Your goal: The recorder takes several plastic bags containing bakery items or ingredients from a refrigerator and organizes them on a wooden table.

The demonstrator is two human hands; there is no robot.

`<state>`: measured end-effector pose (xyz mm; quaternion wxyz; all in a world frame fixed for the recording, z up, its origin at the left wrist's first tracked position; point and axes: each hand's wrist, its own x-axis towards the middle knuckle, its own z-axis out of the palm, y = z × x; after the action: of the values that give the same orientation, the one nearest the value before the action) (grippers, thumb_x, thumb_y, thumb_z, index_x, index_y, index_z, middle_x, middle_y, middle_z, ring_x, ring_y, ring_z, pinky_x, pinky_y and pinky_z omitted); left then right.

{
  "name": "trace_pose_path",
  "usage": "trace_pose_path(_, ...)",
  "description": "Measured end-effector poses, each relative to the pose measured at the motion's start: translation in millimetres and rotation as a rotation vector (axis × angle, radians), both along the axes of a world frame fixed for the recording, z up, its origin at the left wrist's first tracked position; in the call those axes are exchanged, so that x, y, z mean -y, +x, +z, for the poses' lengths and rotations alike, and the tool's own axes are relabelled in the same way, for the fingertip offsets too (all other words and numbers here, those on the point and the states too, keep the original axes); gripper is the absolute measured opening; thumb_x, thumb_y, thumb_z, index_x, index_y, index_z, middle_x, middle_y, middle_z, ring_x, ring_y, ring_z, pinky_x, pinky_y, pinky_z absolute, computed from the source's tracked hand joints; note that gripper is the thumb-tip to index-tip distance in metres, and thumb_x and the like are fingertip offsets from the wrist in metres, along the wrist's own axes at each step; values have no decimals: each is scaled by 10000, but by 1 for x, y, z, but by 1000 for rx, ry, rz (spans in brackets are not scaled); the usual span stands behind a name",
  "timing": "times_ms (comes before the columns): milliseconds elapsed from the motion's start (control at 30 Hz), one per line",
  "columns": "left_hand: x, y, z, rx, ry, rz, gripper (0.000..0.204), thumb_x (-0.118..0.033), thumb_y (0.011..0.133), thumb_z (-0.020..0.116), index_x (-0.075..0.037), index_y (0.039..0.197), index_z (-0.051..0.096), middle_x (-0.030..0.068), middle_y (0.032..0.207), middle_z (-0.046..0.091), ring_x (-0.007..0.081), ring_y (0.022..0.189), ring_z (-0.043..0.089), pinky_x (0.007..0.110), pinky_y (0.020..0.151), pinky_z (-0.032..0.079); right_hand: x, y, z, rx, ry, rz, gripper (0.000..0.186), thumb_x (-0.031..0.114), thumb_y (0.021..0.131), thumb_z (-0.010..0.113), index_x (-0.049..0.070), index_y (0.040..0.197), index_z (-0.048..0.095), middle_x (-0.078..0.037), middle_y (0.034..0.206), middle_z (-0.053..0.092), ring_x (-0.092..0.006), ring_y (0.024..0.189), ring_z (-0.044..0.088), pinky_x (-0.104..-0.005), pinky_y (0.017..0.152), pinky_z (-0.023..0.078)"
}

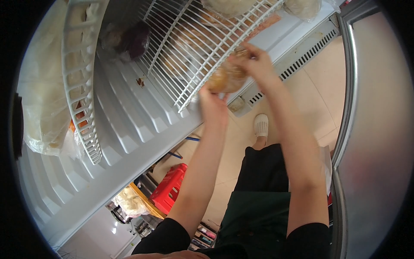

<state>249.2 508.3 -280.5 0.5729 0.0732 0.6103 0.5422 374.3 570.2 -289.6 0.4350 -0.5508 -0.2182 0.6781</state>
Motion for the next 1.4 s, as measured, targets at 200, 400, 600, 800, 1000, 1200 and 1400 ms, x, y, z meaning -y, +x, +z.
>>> trace_pose_path(200, 67, 64, -30, 97, -70, 13, 476, -315, 846, 458, -109, 1257, 336, 36, 1281, 369, 159, 1205, 315, 390, 1006, 233, 26, 71, -17, 81, 79, 330, 524, 68, 713, 657, -24, 1189, 461, -78, 1036, 555, -143, 894, 531, -256, 785, 418)
trace_pose_path(400, 142, 58, -16, 343, -56, -168, 512, -231, 842, 448, -63, 1296, 280, 75, 1316, 332, 194, 1244, 278, 372, 1030, 205, 124, 87, -3, -2, 31, 57, 529, 0, 672, 686, -19, 1163, 490, -37, 1017, 548, -105, 854, 494, -233, 729, 407)
trace_pose_path(600, 185, 30, 16, -360, -43, 32, 548, -242, 846, 513, -17, 1289, 281, 104, 1274, 370, 210, 1190, 345, 332, 972, 297, 211, 75, 22, 368, -230, -40, 555, 27, 653, 707, -24, 1158, 483, -83, 1016, 532, -146, 857, 518, -267, 748, 436)
trace_pose_path(800, 174, 52, -53, 98, -585, -346, 491, -372, 756, 637, -46, 1086, 474, 93, 987, 550, 201, 911, 526, 338, 788, 413, 245, 72, 13, 964, -102, 114, 550, 64, 603, 696, 21, 1122, 520, -185, 977, 460, -303, 879, 498, -354, 757, 424)
trace_pose_path(1000, 226, 81, -72, 306, -769, -480, 368, -251, 747, 675, -79, 1035, 523, 62, 930, 586, 176, 767, 568, 312, 617, 439, 276, 91, 28, 1161, -66, 316, 523, 58, 586, 677, 21, 1088, 535, -221, 976, 449, -367, 925, 455, -398, 814, 391)
trace_pose_path(1200, 249, 66, -3, 66, -727, -319, 383, -64, 700, 585, -11, 1071, 505, 112, 916, 576, 203, 844, 562, 333, 702, 451, 308, 97, 60, 812, -61, 213, 487, 106, 649, 683, -10, 1092, 517, -188, 1011, 473, -320, 957, 491, -365, 842, 397)
trace_pose_path(1400, 281, 45, 82, -383, -557, -250, 279, -71, 683, 555, 30, 942, 530, 107, 813, 569, 189, 740, 558, 305, 645, 442, 330, 128, 103, 1082, -79, 269, 502, 194, 700, 661, -21, 1115, 480, -203, 1098, 460, -344, 1039, 450, -387, 897, 359)
